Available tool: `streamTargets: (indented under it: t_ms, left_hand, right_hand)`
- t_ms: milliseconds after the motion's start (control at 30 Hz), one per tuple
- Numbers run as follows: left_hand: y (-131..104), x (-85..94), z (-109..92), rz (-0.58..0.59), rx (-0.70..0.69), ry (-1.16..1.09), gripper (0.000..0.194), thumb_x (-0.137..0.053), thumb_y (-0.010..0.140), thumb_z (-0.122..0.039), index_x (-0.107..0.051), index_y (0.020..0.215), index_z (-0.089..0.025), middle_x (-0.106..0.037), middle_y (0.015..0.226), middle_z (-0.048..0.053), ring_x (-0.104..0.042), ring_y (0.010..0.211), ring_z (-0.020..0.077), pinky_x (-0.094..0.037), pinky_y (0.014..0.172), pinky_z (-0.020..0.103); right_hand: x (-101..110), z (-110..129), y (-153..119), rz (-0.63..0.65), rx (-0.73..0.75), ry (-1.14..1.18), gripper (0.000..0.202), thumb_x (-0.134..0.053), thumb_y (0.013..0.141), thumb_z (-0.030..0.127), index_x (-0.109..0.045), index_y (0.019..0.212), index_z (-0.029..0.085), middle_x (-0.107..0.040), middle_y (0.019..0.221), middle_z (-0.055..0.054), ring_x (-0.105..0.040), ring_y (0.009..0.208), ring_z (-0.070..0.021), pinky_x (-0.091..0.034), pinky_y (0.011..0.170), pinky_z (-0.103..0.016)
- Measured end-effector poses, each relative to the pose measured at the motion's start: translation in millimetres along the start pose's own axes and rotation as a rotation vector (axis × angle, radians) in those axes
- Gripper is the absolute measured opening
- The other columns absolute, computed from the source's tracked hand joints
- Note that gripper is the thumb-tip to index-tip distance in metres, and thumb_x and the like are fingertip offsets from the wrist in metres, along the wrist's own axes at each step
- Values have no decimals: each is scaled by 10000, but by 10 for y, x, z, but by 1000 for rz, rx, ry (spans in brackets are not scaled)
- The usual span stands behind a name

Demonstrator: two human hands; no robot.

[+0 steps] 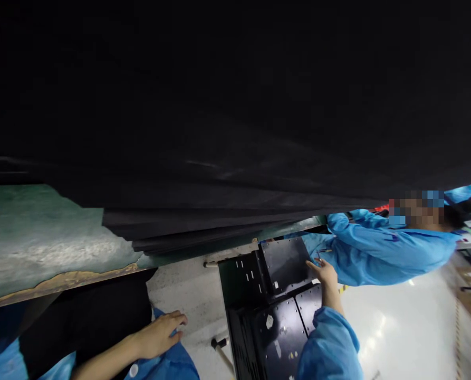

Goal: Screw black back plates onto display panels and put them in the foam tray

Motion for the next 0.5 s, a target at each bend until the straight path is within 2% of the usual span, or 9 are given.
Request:
streamTargets:
  t_ms: [100,200,267,333,500]
  left_hand:
    - [20,-20,5,11,1,20,437,-484,992,-266,-681,1365,-152,-691,1407,176,-682,1325,323,-506,1192,433]
    - [32,-42,18,28,-3,36,440,-478,978,-248,-683,1354,-146,-697,1380,182,-685,1312,332,-514,1180,445]
    - [41,-47,29,49,-5,49,437,-480,974,-254,-685,1344,-147,-698,1376,190,-680,1314,344,-510,1183,461]
    - [50,-41,32,62,-5,66,436,-480,975,-263,-679,1349,-158,-693,1389,191,-670,1328,345,-496,1196,465]
    - [22,15,3,65,-24,99,406,-475,982,-258,-672,1332,-201,-717,1356,155,-682,1307,288,-500,1184,401]
  right_hand:
    - [-225,371,-131,40,88,19,619,-707,927,575,-762,1415,197,-744,1433,-183,-705,1341,-339,-557,1116,-408]
    - [-543,758,-445,10,138,20,719,-556,993,724,-595,1604,347,-487,1732,-89,-585,1490,-341,-473,1232,-466]
    - [-695,935,-653,-7,95,5,794,-433,1004,816,-494,1672,391,-385,1785,-121,-604,1451,-417,-485,1198,-593]
    - [-754,1030,-798,-16,35,-12,859,-341,1005,853,-433,1710,371,-355,1785,-181,-629,1399,-473,-493,1149,-673]
    - [-656,1069,-965,5,-4,-21,835,-323,1022,834,-439,1708,373,-390,1770,-157,-645,1378,-449,-504,1148,-621]
Point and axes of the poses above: each hand's wrist, its own y-axis towards the middle knuckle, its own x-axis out of the back of the hand, z = x × y, the point moved 1 cm from there along y, towards the middle knuckle
